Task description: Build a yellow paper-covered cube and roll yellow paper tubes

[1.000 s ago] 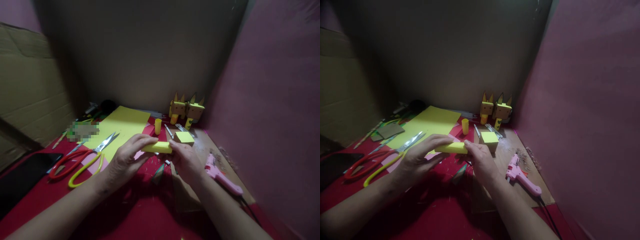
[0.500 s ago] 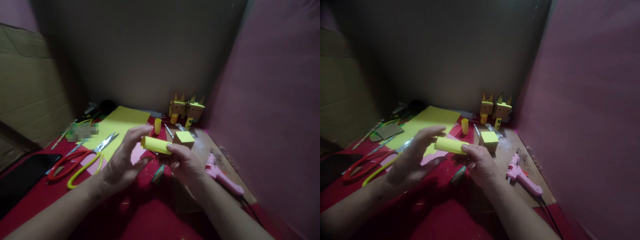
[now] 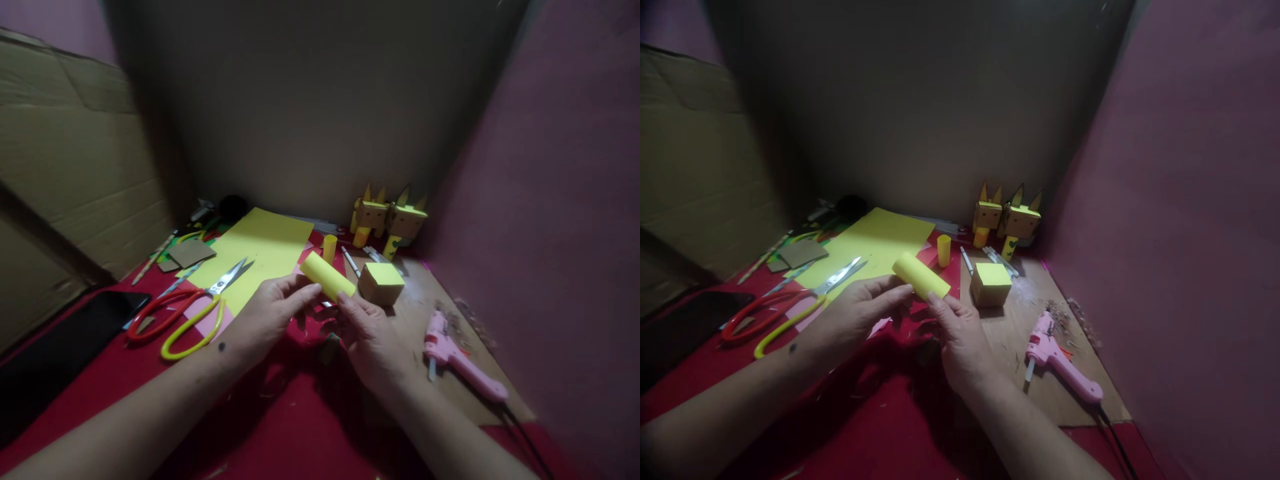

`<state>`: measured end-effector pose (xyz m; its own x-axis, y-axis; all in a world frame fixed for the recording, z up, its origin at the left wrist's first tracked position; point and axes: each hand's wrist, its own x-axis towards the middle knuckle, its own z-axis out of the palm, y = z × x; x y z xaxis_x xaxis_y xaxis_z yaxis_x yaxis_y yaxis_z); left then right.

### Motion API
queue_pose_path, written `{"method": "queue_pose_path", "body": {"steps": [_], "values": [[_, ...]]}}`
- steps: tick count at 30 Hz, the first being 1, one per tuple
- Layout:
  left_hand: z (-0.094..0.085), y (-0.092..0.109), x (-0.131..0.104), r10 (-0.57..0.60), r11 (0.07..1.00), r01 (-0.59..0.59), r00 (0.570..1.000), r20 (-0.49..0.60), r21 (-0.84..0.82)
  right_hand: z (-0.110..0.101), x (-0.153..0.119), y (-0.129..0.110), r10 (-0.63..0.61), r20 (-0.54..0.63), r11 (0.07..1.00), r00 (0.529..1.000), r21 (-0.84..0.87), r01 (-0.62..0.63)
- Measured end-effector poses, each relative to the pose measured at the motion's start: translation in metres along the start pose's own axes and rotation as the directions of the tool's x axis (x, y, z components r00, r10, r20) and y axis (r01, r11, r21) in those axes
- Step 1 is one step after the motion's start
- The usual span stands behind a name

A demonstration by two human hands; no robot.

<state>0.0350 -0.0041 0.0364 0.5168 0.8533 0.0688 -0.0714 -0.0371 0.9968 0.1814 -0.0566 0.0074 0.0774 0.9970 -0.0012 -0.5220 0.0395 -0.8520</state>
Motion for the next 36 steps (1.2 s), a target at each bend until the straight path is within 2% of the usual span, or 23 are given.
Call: {"method": "queue_pose_path", "body": {"steps": [5, 9, 12, 18, 26, 33, 36], "values": [[0.001, 0.002, 0.002, -0.051, 0.999, 0.05, 0.998, -0.045, -0.017, 0.001, -0.002, 0.005, 0.007, 0.014, 1.0, 1.0, 0.002, -0.007], [0.005, 0.003, 0.0, -0.117, 0.992, 0.112, 0.989, -0.095, -0.058, 0.0, -0.004, 0.008, 0.005, 0.028, 0.995, 1.0, -0.096, -0.002], [0.007, 0.004, -0.002, -0.115, 0.992, 0.108, 0.986, -0.12, -0.059, 0.001, -0.005, 0.007, -0.003, 0.001, 0.988, 1.0, -0.152, 0.003], [0.005, 0.004, -0.004, -0.104, 0.995, 0.104, 0.985, -0.14, -0.006, 0.006, -0.006, 0.003, 0.073, 0.0, 0.996, 0.997, 0.042, -0.073], [-0.001, 0.001, -0.001, -0.022, 0.999, 0.027, 0.987, -0.157, 0.025, 0.001, -0.004, 0.005, 0.102, 0.034, 0.99, 0.994, 0.094, -0.105], [-0.001, 0.008, -0.002, 0.061, 0.995, -0.043, 0.977, -0.203, 0.093, 0.0, -0.001, -0.004, 0.254, 0.072, 0.911, 0.964, 0.318, -0.264], [-0.003, 0.005, 0.001, 0.149, 0.988, -0.135, 0.964, -0.219, 0.079, -0.003, 0.0, -0.005, 0.301, 0.103, 0.882, 0.948, 0.347, -0.318]]}}
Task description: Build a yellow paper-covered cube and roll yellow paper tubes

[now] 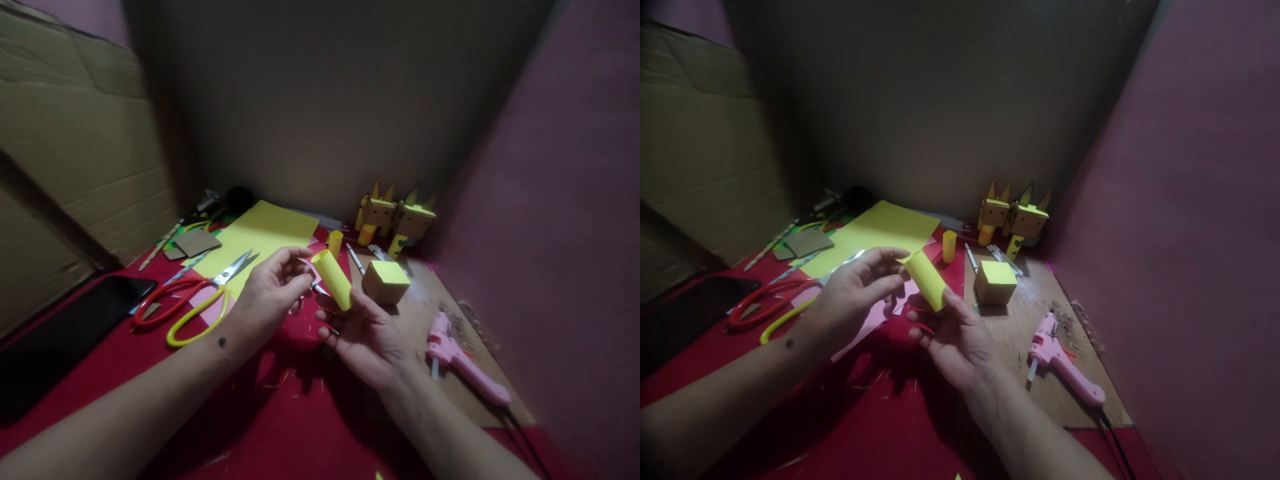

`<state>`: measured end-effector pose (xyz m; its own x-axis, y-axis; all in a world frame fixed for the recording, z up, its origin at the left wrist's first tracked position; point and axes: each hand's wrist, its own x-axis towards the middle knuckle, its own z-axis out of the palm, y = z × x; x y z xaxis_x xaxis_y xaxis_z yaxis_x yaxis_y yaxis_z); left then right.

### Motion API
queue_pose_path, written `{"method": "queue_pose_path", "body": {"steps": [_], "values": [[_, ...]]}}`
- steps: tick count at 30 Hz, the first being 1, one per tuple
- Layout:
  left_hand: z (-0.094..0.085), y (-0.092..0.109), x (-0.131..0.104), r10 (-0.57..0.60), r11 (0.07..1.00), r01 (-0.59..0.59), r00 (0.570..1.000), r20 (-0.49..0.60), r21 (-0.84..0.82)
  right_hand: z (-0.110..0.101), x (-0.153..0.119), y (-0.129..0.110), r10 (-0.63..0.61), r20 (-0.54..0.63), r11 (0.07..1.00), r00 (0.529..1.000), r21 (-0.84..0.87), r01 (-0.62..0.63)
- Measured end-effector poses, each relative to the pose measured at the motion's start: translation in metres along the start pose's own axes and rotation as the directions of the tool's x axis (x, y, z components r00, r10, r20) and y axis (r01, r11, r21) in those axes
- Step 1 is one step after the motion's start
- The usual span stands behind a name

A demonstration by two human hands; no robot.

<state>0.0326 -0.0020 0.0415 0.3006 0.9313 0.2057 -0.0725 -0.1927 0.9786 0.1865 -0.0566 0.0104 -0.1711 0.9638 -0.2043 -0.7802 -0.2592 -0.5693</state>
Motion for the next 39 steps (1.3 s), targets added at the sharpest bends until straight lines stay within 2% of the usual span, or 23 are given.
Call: {"method": "queue_pose_path", "body": {"steps": [6, 11, 14, 16, 20, 24, 27, 32, 36, 39], "values": [[-0.003, -0.006, 0.003, 0.153, 0.988, -0.154, 0.986, 0.072, 0.002, -0.005, 0.002, -0.003, 0.059, -0.041, 0.998, 0.997, 0.02, -0.058], [-0.003, -0.009, 0.001, 0.31, 0.945, -0.314, 0.949, 0.056, 0.094, -0.007, 0.004, -0.004, 0.054, -0.065, 0.998, 0.996, 0.039, -0.051], [-0.003, -0.008, 0.0, 0.34, 0.932, -0.343, 0.94, 0.042, 0.12, -0.006, 0.002, -0.006, 0.025, -0.053, 1.0, 0.998, 0.003, -0.025], [-0.003, -0.003, 0.0, 0.284, 0.95, -0.285, 0.958, 0.03, 0.128, -0.004, 0.0, -0.008, -0.008, -0.042, 0.999, 0.999, -0.035, 0.007], [-0.005, 0.006, 0.0, 0.081, 0.993, -0.082, 0.996, 0.024, 0.079, -0.001, 0.0, -0.011, -0.139, -0.053, 0.978, 0.989, -0.163, 0.129], [-0.008, 0.003, 0.004, -0.034, 0.997, 0.038, 0.998, 0.057, -0.068, -0.002, 0.003, -0.01, -0.369, -0.092, 0.891, 0.925, -0.317, 0.324], [-0.01, -0.003, 0.007, -0.11, 0.974, 0.12, 0.992, 0.063, -0.192, -0.004, 0.004, -0.007, -0.467, -0.085, 0.82, 0.88, -0.413, 0.396], [-0.009, -0.005, 0.008, -0.142, 0.966, 0.159, 0.985, 0.096, -0.204, -0.007, 0.005, -0.008, -0.54, 0.035, 0.714, 0.841, -0.511, 0.479], [-0.008, -0.001, 0.007, -0.148, 0.98, 0.149, 0.989, 0.021, -0.133, -0.01, 0.007, -0.01, -0.525, 0.013, 0.743, 0.851, -0.481, 0.465], [-0.01, -0.001, 0.008, -0.134, 0.984, 0.136, 0.991, 0.026, -0.112, -0.011, 0.008, -0.011, -0.524, -0.015, 0.756, 0.852, -0.469, 0.457]]}}
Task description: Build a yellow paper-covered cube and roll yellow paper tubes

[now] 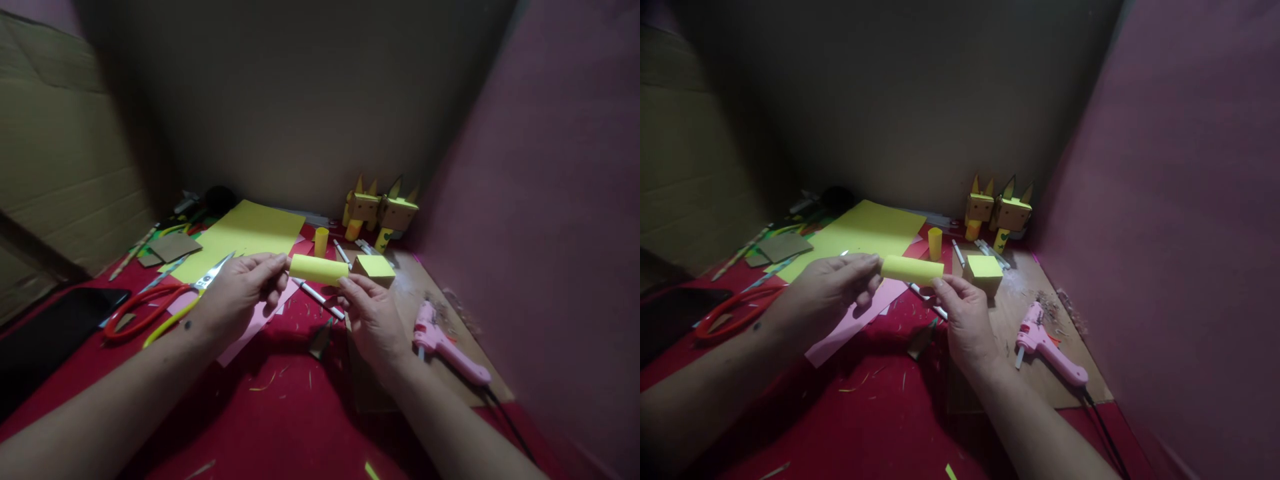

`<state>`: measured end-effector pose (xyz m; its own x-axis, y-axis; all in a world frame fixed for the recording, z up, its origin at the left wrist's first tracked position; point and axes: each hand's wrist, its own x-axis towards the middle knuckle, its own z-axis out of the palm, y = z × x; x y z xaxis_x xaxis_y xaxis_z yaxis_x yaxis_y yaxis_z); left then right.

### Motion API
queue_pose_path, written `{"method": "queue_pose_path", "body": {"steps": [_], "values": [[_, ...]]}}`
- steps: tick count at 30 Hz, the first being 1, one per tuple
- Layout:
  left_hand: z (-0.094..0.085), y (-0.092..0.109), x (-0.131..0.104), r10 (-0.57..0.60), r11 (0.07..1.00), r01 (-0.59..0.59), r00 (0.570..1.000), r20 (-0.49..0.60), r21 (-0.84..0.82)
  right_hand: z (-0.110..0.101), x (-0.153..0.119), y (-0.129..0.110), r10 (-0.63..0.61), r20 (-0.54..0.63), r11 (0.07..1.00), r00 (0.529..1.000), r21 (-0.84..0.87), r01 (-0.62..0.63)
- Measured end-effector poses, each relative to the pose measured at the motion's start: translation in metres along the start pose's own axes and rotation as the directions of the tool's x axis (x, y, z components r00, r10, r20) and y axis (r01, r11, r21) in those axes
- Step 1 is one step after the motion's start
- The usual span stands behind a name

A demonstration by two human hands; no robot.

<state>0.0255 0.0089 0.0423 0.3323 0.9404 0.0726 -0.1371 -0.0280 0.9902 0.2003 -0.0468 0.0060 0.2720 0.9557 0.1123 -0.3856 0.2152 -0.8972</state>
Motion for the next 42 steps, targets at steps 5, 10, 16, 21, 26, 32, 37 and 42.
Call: {"method": "queue_pose_path", "body": {"steps": [5, 10, 16, 21, 26, 32, 37, 42], "values": [[-0.005, -0.006, 0.004, 0.002, 1.0, -0.001, 0.998, 0.068, -0.014, 0.002, 0.0, -0.003, 0.006, -0.001, 1.0, 1.0, 0.026, -0.006], [-0.006, -0.008, 0.005, 0.021, 1.0, -0.022, 0.994, 0.111, 0.006, 0.003, 0.001, -0.005, 0.041, -0.003, 0.996, 0.999, 0.075, -0.04], [-0.004, -0.009, 0.004, 0.123, 0.991, -0.124, 0.992, 0.034, 0.053, 0.001, 0.004, -0.005, 0.106, 0.015, 0.985, 0.994, 0.136, -0.107], [-0.001, -0.009, 0.001, 0.025, 0.99, -0.045, 0.989, 0.149, 0.134, 0.001, 0.003, -0.005, 0.171, 0.066, 0.975, 0.983, 0.135, -0.178], [0.008, -0.007, -0.007, -0.074, 0.996, 0.067, 0.99, 0.119, 0.064, 0.008, -0.002, -0.007, 0.108, 0.117, 0.954, 0.987, 0.267, -0.136], [0.022, -0.004, -0.018, -0.104, 0.986, 0.092, 0.991, 0.08, 0.137, 0.012, -0.003, -0.004, 0.132, 0.113, 0.926, 0.985, 0.341, -0.163], [0.029, -0.002, -0.023, -0.084, 0.982, 0.063, 0.99, 0.116, 0.176, 0.009, 0.0, -0.004, 0.16, 0.062, 0.899, 0.985, 0.403, -0.171], [0.027, -0.002, -0.022, -0.067, 0.981, 0.034, 0.984, 0.166, 0.19, 0.006, 0.001, -0.004, 0.213, 0.049, 0.874, 0.976, 0.436, -0.213]]}}
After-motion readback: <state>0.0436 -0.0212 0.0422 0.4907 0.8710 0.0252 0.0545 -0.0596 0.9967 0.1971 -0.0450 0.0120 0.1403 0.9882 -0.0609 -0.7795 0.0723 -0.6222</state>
